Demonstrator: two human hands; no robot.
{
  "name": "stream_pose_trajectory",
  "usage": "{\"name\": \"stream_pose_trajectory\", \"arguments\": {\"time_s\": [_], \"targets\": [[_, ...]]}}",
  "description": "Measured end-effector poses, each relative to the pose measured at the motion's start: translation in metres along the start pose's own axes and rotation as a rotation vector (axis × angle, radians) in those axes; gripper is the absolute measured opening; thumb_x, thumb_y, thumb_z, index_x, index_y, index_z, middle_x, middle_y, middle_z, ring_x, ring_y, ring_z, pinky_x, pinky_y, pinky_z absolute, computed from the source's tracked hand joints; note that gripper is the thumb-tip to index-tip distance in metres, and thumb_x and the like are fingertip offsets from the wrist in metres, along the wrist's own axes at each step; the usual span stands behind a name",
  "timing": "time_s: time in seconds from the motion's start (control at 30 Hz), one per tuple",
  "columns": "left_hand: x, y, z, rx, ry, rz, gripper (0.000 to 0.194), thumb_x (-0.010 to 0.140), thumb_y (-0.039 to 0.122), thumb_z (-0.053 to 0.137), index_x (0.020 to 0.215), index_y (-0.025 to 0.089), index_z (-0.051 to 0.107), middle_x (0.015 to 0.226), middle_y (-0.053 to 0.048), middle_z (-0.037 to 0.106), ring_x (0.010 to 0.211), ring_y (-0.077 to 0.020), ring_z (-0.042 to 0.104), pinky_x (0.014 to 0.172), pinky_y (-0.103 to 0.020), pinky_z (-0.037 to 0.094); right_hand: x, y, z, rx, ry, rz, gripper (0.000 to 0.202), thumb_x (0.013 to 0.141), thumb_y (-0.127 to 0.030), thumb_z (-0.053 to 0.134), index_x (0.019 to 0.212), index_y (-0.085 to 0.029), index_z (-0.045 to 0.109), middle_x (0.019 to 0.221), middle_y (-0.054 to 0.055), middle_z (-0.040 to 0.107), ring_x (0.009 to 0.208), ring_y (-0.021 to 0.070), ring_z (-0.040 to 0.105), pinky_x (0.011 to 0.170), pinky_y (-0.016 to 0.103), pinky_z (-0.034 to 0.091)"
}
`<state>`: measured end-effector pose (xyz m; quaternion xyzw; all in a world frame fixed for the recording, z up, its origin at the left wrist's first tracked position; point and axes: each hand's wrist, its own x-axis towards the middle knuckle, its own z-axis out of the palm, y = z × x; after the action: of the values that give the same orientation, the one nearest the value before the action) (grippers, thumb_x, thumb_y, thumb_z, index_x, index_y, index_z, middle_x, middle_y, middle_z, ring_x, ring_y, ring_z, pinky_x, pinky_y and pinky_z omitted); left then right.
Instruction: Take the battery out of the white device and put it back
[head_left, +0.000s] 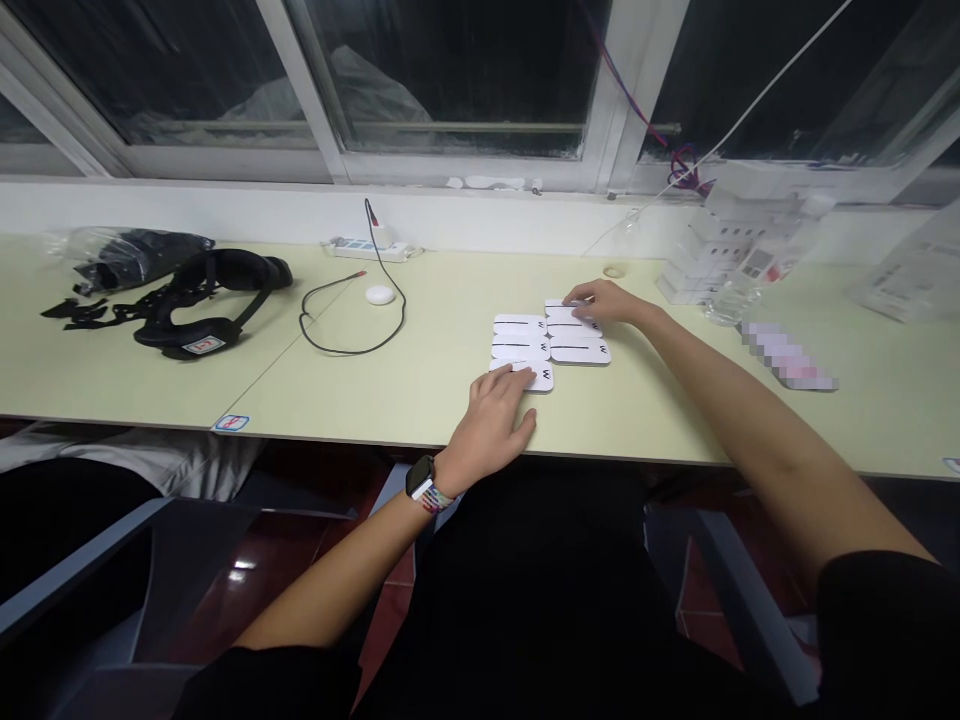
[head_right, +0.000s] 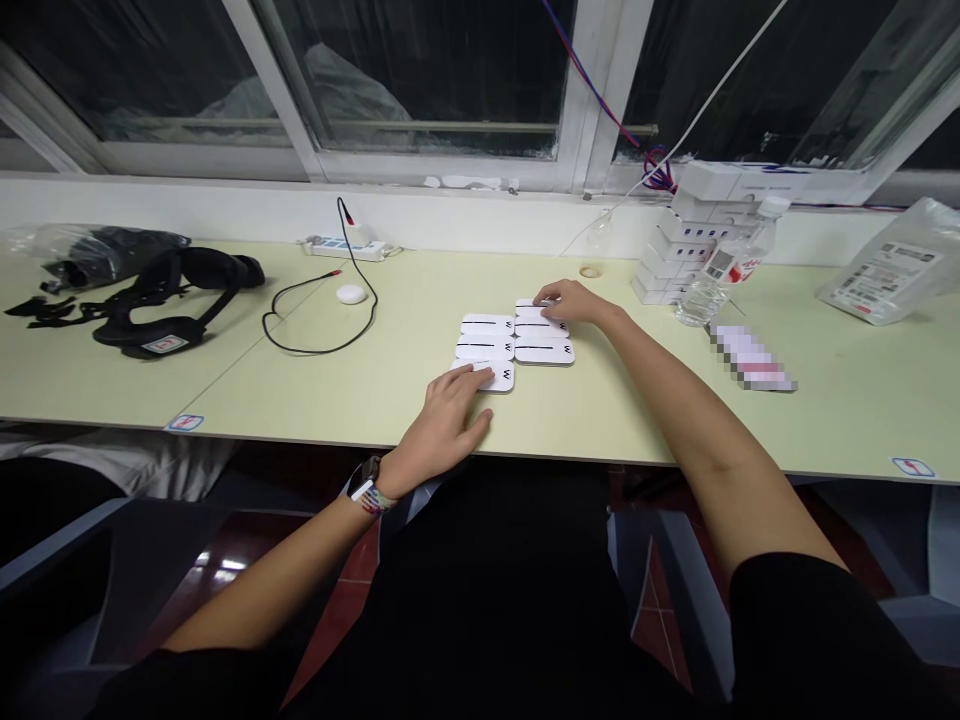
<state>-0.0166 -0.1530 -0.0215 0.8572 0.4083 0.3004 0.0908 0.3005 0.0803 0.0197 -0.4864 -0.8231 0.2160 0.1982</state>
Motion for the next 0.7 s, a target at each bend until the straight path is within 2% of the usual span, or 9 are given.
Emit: {"name": "stream_pose_trajectory", "arguments": {"time_s": [0.3,0.5,0.7], "targets": [[0.0,0.002,0.001,0.062,0.006,0.021,0.043,0.107,0.026,0.056,0.15,0.021,0.061,0.162,-0.013,0.06,0.158,-0.0402,0.045,0.128,-0.065,0.038,-0.031,-0.017,0.013,0.019,0.085,0.007,0.034,0.085,-0.031,0.073,0.117,-0.024,0.084,0.13,0.012,0.08,0.122,0.0344,0.07,0.112,0.057,0.055],[0.0,0.002,0.001,0.081,0.009,0.039,0.044,0.107,0.025,0.056,0.151,0.018,0.061,0.162,-0.015,0.061,0.157,-0.0406,0.046,0.127,-0.065,0.039,-0.051,-0.027,0.017,-0.007,0.083,-0.016,0.035,0.087,-0.033,0.071,0.119,-0.025,0.083,0.129,0.011,0.08,0.119,0.0349,0.071,0.108,0.057,0.057],[0.0,0.003,0.0,0.08,0.003,0.037,0.044,0.107,0.025,0.056,0.15,0.018,0.062,0.161,-0.015,0.061,0.157,-0.0406,0.046,0.127,-0.064,0.04,-0.058,-0.033,0.019,-0.005,0.089,-0.005,0.034,0.089,-0.033,0.069,0.119,-0.026,0.082,0.128,0.01,0.079,0.116,0.0349,0.072,0.105,0.057,0.058]]}}
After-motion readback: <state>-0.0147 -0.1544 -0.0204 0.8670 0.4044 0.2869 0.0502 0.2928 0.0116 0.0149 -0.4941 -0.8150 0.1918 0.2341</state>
